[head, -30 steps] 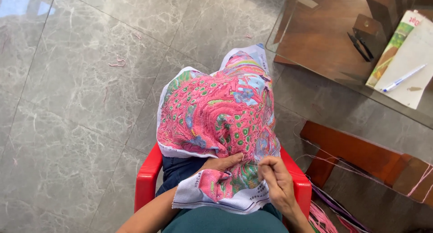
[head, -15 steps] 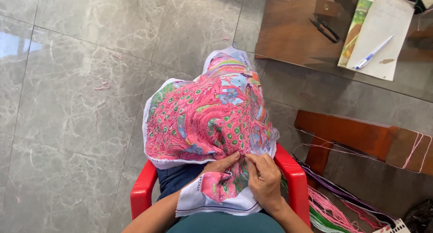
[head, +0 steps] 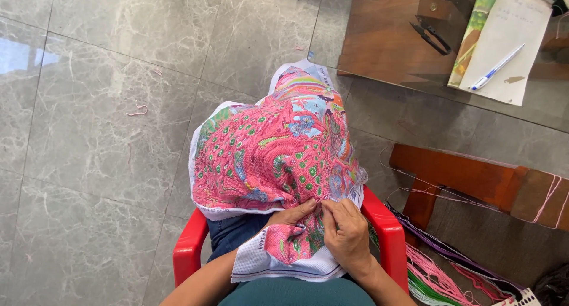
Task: The person is performing cross-stitching on a piece of fabric with a pre-printed pattern while sitting in a chair.
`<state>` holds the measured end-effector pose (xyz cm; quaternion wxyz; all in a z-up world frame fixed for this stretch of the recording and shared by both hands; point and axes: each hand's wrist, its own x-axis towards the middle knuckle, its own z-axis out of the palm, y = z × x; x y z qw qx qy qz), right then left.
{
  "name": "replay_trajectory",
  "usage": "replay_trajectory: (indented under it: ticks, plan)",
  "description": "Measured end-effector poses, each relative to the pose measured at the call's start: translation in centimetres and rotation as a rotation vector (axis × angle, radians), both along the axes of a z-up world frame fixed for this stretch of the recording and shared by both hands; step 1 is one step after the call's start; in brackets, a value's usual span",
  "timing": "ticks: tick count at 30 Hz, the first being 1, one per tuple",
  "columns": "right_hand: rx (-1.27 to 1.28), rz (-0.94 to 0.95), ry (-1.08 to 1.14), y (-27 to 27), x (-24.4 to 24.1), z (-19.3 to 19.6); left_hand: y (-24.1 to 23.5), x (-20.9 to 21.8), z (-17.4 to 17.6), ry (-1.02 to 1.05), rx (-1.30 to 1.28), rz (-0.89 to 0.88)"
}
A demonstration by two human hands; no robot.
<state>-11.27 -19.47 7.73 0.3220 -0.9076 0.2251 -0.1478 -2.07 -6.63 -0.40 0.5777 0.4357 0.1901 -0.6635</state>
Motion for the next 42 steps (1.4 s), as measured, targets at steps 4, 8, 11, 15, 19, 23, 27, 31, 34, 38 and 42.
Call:
replay_trajectory:
  ticks: [4, 8, 11, 15, 19, 23, 27, 31, 34, 38, 42]
  plan:
    - [0.01, 0.007, -0.008, -0.1, 0.1, 0.2, -1.2, 1.0, 2.6, 0.147, 0.036, 0.094]
    - [0.018, 0.009, -0.015, -0.2, 0.2, 0.4, 0.0, -0.3, -0.8, 0.007, 0.065, 0.008]
    - [0.023, 0.014, -0.003, -0.3, 0.2, 0.3, 0.4, -0.7, -2.4, -0.009, 0.044, -0.081]
    - [-0.047, 0.029, 0.057, -0.3, 0.5, 0.3, 2.9, -2.8, -7.5, -0.292, -0.218, -0.237]
    - [-0.137, 0.025, 0.13, 0.0, 0.1, -0.6, 0.5, -1.5, -3.4, 0.031, -0.121, 0.014]
    - [-0.117, 0.007, 0.113, 0.2, 0.5, -0.2, 2.2, -3.1, -7.3, -0.509, -0.439, -0.28]
    - [-0.108, -0.021, 0.059, 0.4, 0.0, -0.8, -1.4, -0.9, -0.5, 0.247, 0.004, 0.16]
    - [-0.106, -0.042, -0.016, 0.6, -0.3, -1.2, -2.0, -0.7, 0.2, 0.577, -0.135, 0.313]
    - [-0.086, -0.045, -0.07, 0.7, -0.2, -1.0, -2.5, -0.1, 1.6, 0.613, -0.031, 0.312]
    - [-0.114, -0.057, -0.123, 1.1, -0.2, -1.6, -2.3, -0.2, 0.4, 0.583, 0.079, 0.323]
    - [-0.061, -0.046, -0.159, 1.4, -0.4, -2.5, -2.2, 0.5, 1.1, 0.592, 0.082, 0.375]
